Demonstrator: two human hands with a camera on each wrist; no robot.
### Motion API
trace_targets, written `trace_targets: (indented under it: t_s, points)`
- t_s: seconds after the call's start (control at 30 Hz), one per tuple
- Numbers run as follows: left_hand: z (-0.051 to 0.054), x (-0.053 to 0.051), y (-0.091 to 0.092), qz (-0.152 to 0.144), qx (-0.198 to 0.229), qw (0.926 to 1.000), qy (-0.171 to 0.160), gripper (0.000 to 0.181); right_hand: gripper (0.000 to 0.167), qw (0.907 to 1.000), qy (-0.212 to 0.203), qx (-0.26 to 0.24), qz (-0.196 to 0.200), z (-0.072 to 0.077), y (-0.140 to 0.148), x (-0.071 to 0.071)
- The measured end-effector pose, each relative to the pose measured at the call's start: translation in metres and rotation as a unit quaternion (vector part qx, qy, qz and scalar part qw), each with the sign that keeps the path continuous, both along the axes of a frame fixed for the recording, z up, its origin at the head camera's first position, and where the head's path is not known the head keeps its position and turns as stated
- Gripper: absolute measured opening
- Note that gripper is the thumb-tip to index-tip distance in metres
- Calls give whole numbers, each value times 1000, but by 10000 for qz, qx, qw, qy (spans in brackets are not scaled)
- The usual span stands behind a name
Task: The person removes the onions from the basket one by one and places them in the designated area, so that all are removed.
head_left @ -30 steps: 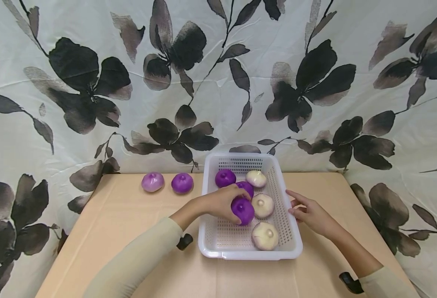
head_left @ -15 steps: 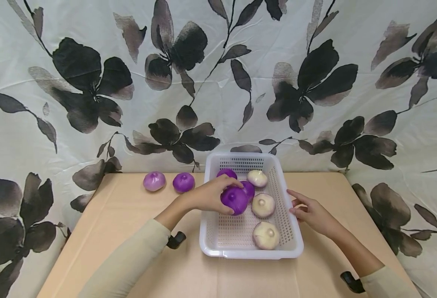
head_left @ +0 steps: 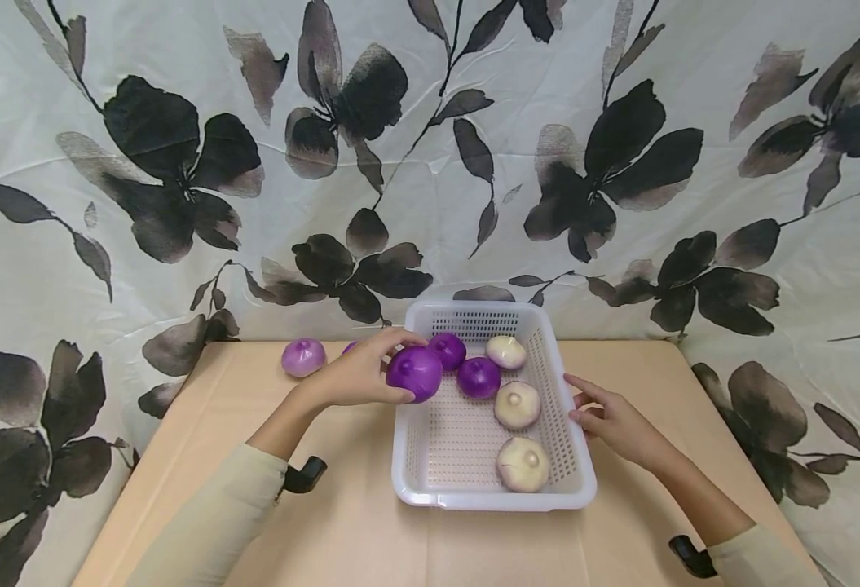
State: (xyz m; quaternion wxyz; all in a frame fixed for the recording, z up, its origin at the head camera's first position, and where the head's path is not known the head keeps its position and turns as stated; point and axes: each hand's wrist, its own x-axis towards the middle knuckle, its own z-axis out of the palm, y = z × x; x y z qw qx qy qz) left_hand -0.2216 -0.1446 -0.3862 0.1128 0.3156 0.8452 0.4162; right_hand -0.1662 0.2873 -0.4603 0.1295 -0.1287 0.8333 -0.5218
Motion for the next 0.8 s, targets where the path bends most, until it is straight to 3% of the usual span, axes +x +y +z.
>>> trace_targets:
  t_s: [0.27,0.33,0.5,0.67,0.8]
  points:
    - [-1,0,-34,547,164,9982,169,75,63,10000,-43,20,13,1,-1,2]
    - [-1,2,-44,724,210,9971,68,74,63,10000,-54,38,12,1,-2,3]
    - [-4,2,-69,1184,283,9925,-108,74,63,9999,-48,87,12,2,-2,3]
    - [-8,2,-99,1526,394,9875,-53,77,63,9999,-10,112,4,1,-2,4]
    - [-10,4,-124,1897,419,9808,174,75,64,9999,13,124,32,1,-1,4]
